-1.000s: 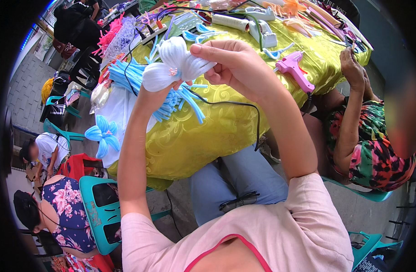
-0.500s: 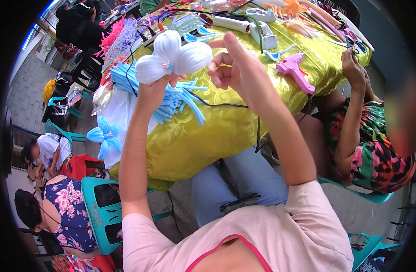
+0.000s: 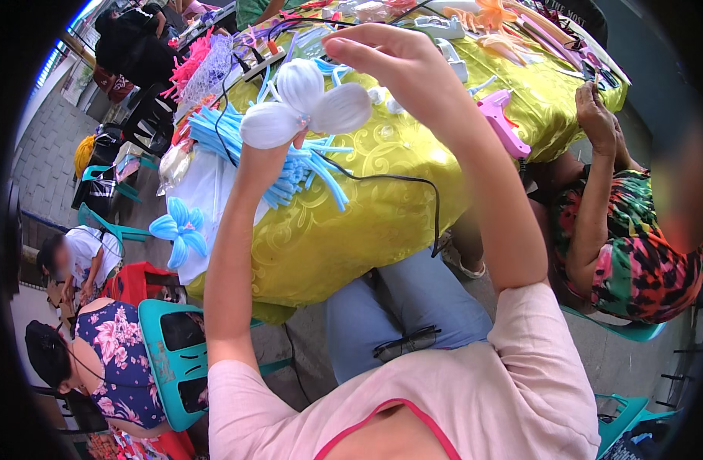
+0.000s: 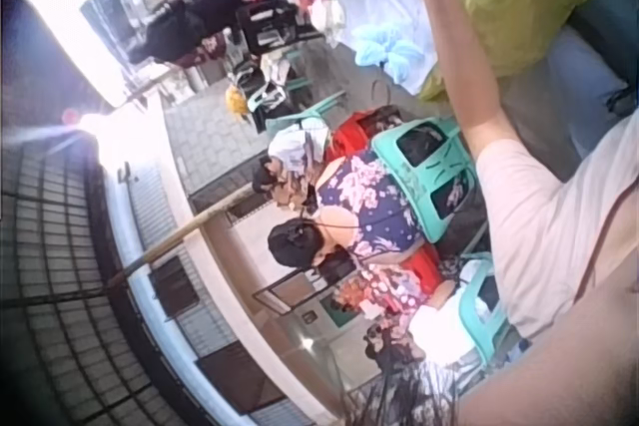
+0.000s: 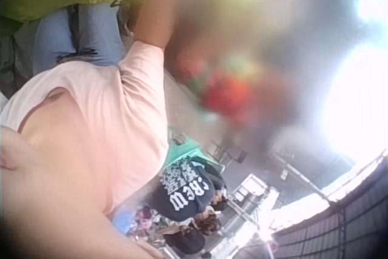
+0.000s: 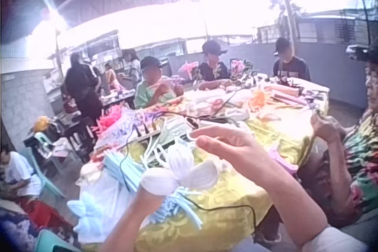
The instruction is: The person constructs a decorative flower by applying glue from a glue gun to the base of fabric petals, pressing them together, and attaching a small pearl-like bead to the center.
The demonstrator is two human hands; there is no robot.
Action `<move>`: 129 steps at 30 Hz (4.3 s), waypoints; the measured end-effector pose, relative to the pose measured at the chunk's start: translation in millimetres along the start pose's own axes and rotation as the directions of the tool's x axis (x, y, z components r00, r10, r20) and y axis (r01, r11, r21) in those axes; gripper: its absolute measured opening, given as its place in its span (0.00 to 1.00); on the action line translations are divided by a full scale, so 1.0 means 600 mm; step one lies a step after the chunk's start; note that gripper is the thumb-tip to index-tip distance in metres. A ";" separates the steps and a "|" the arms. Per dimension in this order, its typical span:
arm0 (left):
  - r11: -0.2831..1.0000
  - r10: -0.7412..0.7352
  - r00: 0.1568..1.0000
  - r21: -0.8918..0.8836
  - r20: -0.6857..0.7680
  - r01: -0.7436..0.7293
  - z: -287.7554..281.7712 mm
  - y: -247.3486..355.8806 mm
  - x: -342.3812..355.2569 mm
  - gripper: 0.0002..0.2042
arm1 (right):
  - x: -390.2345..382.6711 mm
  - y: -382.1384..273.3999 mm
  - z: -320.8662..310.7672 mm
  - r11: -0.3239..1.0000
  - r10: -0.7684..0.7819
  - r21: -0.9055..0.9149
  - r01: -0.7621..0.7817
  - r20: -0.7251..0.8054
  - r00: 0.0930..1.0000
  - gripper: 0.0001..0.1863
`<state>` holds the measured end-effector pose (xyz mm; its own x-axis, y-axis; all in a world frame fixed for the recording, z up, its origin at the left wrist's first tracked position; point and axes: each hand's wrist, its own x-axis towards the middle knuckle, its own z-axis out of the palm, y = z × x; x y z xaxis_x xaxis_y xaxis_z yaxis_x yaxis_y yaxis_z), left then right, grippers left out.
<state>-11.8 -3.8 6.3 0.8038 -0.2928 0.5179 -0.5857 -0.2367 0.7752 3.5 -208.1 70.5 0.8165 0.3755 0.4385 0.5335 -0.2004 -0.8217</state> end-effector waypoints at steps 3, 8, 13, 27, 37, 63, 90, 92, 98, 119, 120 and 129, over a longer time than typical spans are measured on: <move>0.968 -0.053 0.999 -0.245 -0.008 0.050 0.005 -0.003 0.000 0.07 | 0.012 0.006 0.007 0.979 -0.011 0.205 0.012 -0.003 1.000 0.19; 0.981 -0.030 0.994 -0.192 -0.102 0.010 -0.005 -0.020 0.001 0.13 | -0.031 0.042 0.054 0.827 0.103 0.560 0.055 -0.247 0.963 0.17; 0.981 -0.025 0.989 -0.194 -0.147 -0.004 -0.001 -0.013 0.006 0.15 | -0.050 0.045 0.134 0.873 0.108 0.489 -0.002 -0.190 0.976 0.13; 0.969 -0.094 0.987 -0.240 -0.130 0.061 -0.004 -0.018 0.010 0.13 | -0.009 0.063 0.152 0.933 -0.028 0.312 0.178 -0.431 0.902 0.06; 0.939 -0.074 0.992 -0.343 -0.102 0.034 -0.010 -0.036 0.010 0.13 | -0.016 0.040 0.120 0.839 0.022 0.540 0.071 -0.164 0.986 0.10; 0.227 -0.022 0.990 -0.964 0.139 0.140 -0.025 -0.028 0.015 0.14 | -0.009 0.037 0.138 0.926 -0.177 0.233 0.298 -0.429 0.886 0.15; 0.989 0.025 0.967 -0.137 -0.253 -0.061 -0.001 -0.019 0.010 0.12 | -0.024 0.003 0.127 0.751 0.180 0.661 0.015 -0.227 0.957 0.13; 0.999 0.038 0.962 0.012 -0.271 -0.036 0.000 -0.017 0.007 0.12 | -0.025 0.006 0.122 0.736 0.191 0.677 0.004 -0.214 0.958 0.11; 0.971 0.016 0.974 0.236 -0.225 0.038 -0.003 -0.002 0.007 0.13 | -0.025 0.016 0.104 0.691 0.207 0.722 -0.019 -0.173 0.963 0.11; 0.937 0.013 0.874 -0.299 -0.485 -0.180 0.004 -0.035 0.014 0.08 | -0.011 0.025 0.123 0.569 0.242 0.822 -0.006 -0.160 0.957 0.09; 0.933 0.017 0.876 -0.307 -0.482 -0.187 0.005 -0.032 0.014 0.08 | -0.010 0.025 0.122 0.615 0.221 0.789 -0.013 -0.157 0.963 0.09; 0.920 0.058 0.861 -0.308 -0.506 -0.243 0.008 -0.033 0.012 0.08 | -0.008 0.020 0.127 0.477 0.261 0.878 0.045 -0.190 0.946 0.07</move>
<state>5.3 -5.8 -7.0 0.7105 0.2025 0.6739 -0.7021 0.1391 0.6984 -10.6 -143.0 30.7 0.9540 0.1307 0.2697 0.0976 0.7155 -0.6917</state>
